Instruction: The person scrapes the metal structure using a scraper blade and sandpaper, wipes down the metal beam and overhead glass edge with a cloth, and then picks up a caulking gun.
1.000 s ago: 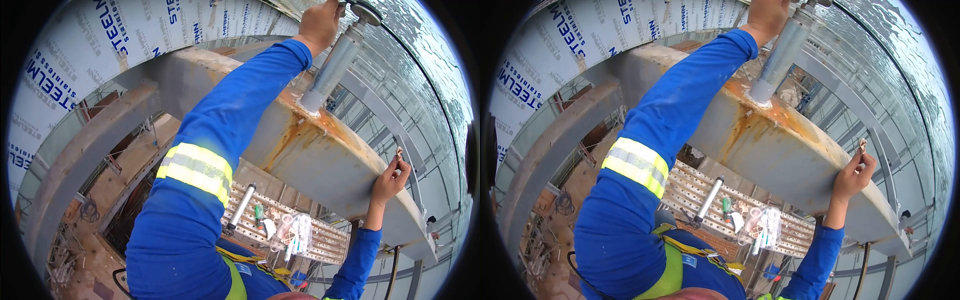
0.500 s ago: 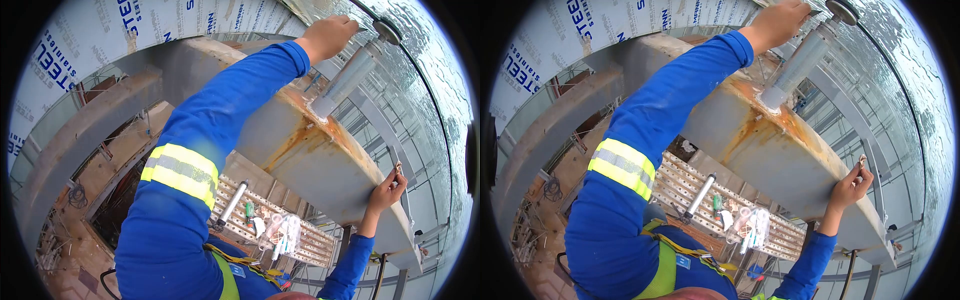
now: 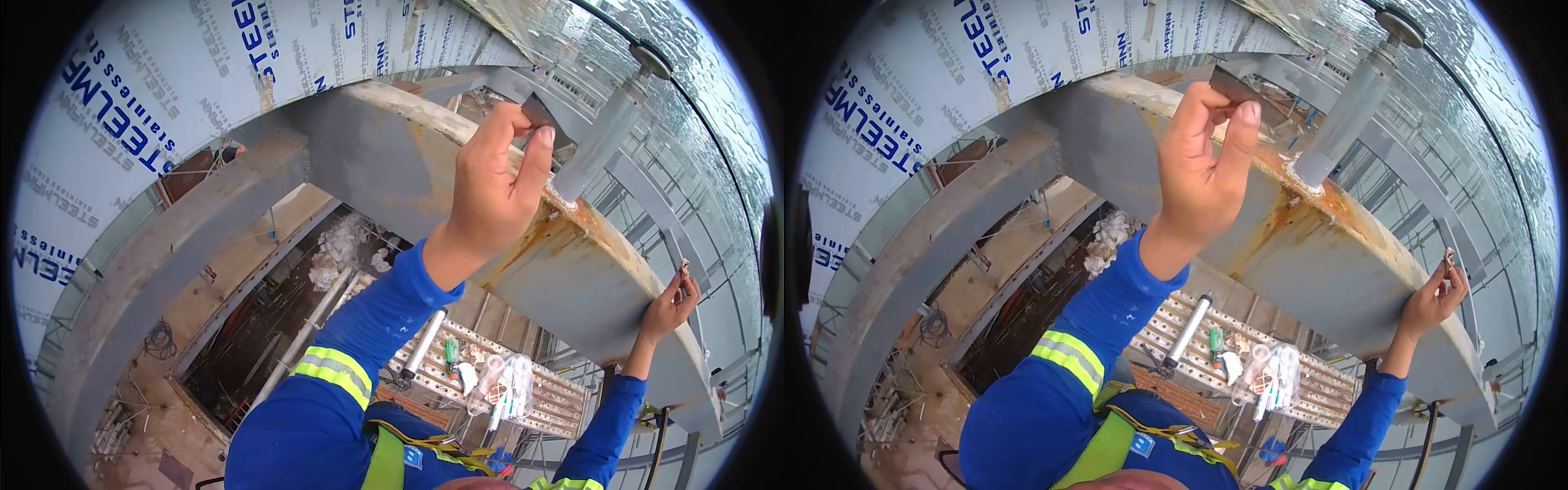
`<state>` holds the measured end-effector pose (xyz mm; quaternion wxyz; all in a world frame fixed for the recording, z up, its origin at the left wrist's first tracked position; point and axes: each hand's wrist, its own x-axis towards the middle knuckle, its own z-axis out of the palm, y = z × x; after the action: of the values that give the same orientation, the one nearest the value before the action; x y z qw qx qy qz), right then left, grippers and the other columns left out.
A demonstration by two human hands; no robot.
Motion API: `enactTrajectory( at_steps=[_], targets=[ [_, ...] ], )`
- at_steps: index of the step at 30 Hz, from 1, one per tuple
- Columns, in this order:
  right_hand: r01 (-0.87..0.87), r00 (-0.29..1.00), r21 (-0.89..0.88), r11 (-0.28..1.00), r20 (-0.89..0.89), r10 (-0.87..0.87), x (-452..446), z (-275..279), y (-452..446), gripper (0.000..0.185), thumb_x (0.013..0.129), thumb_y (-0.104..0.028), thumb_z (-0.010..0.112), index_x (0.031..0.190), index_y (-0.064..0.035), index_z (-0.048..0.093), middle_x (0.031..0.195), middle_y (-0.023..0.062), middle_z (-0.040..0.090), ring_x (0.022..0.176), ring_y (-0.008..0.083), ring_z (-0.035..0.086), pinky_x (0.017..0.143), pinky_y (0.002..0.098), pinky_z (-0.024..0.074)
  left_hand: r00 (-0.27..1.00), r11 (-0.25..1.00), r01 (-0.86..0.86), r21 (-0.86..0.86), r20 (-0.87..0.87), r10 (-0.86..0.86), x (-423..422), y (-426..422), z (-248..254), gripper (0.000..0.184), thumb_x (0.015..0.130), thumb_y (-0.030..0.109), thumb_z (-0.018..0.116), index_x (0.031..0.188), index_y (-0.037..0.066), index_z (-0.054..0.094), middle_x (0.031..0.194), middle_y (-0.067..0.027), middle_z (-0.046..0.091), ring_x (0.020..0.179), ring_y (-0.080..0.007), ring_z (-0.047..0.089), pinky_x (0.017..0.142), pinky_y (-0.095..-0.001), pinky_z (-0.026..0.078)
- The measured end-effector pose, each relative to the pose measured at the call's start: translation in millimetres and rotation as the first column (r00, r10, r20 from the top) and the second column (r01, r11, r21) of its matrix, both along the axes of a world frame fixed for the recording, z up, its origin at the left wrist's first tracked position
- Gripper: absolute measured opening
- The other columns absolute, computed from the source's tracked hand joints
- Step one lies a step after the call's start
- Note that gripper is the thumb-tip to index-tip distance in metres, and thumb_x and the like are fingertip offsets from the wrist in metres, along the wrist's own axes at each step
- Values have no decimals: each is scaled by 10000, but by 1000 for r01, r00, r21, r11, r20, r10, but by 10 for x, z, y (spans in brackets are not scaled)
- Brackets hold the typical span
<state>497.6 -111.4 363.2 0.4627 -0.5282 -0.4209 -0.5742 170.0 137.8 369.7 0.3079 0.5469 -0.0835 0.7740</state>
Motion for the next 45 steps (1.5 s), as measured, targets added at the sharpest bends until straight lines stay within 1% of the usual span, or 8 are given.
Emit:
enactTrajectory(
  at_steps=[6,10,12,15,22,30,38,45],
  targets=[
    [-493,775,-16,870,-462,431,-1174,-815,113,93,993,2,601,1085,14,596,1096,80,628,792,83,559,693,234,489,795,799,422,-429,-250,-553,-387,-686,-1657,74,1046,61,501,1089,4,519,1021,-101,665,952,-139,630,857,-281,517],
    [-800,18,229,554,-914,405,-2161,-1856,601,115,967,-52,669,1058,10,638,887,25,661,704,97,611,657,243,513,698,705,348,-618,-332,-635,-693,-774,-2227,102,1076,94,448,1124,9,479,987,-103,666,923,-120,644,822,-286,540],
    [-842,-266,346,414,-934,238,-2386,-2297,836,123,964,-61,680,1052,17,645,918,35,691,724,109,636,669,253,529,587,619,189,-763,-417,-694,-906,-735,-2410,132,1086,132,427,1135,18,475,915,-74,651,827,-109,644,741,-284,545],
    [-893,-296,312,324,-950,98,-2712,-2577,1096,149,976,-88,669,1068,30,662,907,42,696,716,111,644,682,266,541,535,543,29,-839,-446,-718,-1255,-705,-2424,138,1089,151,435,1146,30,468,859,-41,590,748,-96,595,685,-239,513],
    [-605,-786,762,230,-618,-18,-3199,-2633,1241,167,994,-106,642,1108,14,665,960,61,689,815,138,639,740,285,528,715,631,-146,-762,-522,-465,-1520,-785,-2856,117,1064,131,488,1101,22,512,837,-50,632,689,-98,581,625,-268,482],
    [-755,-641,633,170,-768,13,-3260,-2662,1082,205,1006,-152,641,1120,10,691,984,46,704,828,117,627,750,273,519,759,564,-61,-824,-405,-510,-1436,-855,-2918,110,1042,96,528,1119,18,538,887,-52,661,752,-86,613,624,-244,505],
    [-799,-500,520,303,-854,146,-3049,-2594,922,220,1021,-153,618,1136,19,692,885,14,661,804,105,611,754,247,504,790,651,-13,-759,-407,-459,-1217,-945,-2819,104,1034,84,547,1115,19,552,953,-48,645,805,-80,624,633,-232,516],
    [-858,-489,507,80,-855,174,-2988,-2353,762,242,1017,-61,585,1217,52,661,1155,89,598,913,155,643,817,300,560,771,576,116,-810,-292,-566,-1185,-991,-2620,118,1031,92,567,1114,10,573,954,-50,660,807,-99,649,648,-240,528]
  ],
)
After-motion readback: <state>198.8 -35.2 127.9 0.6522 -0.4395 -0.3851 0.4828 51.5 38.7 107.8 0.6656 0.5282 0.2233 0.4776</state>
